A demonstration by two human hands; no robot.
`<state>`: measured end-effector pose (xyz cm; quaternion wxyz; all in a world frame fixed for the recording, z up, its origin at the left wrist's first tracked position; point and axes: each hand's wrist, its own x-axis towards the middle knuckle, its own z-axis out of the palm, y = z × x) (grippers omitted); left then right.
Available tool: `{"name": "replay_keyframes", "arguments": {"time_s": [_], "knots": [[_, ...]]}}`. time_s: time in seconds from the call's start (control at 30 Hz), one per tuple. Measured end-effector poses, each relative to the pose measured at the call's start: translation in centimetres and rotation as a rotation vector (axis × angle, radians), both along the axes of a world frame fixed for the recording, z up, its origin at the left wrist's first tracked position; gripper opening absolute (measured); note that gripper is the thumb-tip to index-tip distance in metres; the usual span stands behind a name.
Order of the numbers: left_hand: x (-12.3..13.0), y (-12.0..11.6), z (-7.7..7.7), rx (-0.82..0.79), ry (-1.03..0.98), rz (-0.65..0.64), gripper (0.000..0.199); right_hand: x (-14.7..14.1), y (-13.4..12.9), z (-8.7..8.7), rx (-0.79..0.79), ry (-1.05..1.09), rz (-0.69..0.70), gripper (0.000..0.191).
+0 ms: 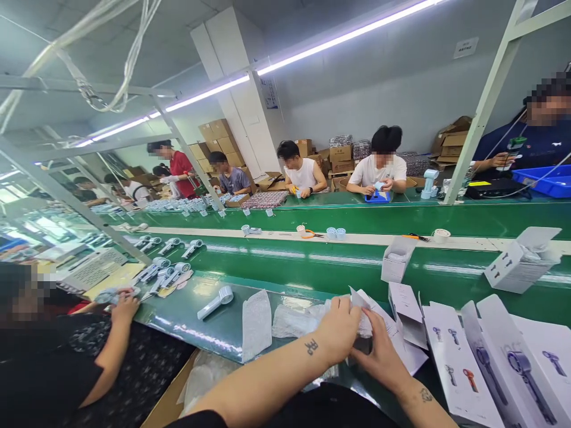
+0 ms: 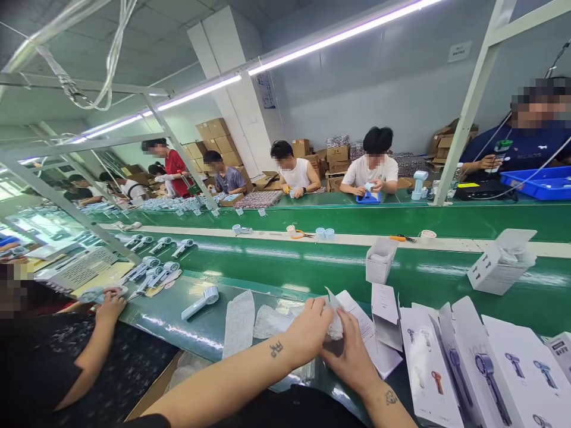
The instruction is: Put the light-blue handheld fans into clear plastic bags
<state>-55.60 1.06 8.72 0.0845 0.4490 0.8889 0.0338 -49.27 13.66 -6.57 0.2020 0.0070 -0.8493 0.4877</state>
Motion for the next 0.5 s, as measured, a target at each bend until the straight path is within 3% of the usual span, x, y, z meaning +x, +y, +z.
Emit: {"name": "replay_keyframes", "arguments": {"time_s": [0.1,0.2,0.3,0.4,0.5], "knots": [[-0.2,-1.2,-1.7,0.164,-0.051,0.027,0.040,0.1,0.4,-1.5,-0.042,-0.047,-0.016,0.067],[0.2,-2.1,-4.4,0.048,-0.077,-0.054,0.032,0.3,0.2,-3.0,-0.061,-0.050,-0.090,0.074],[0.9,-2.3,-5.8,0.024,-0.067,-0.106,0.041,0.6,-0.3,-3.2,-0.077,-0.019,-0.142,0.074],[1.1,-3.3,-4.7,0.248,-0.053,-0.108,0.034,0.4,-0.2,-0.9,-0.072,-0.032,-0.086,0.067],[0.3,-6.4,-3.4,0.576,0.017,0.018,0.024,-1.8,1.0,3.3,-0.062,-0.034,-0.095,0.071]]}}
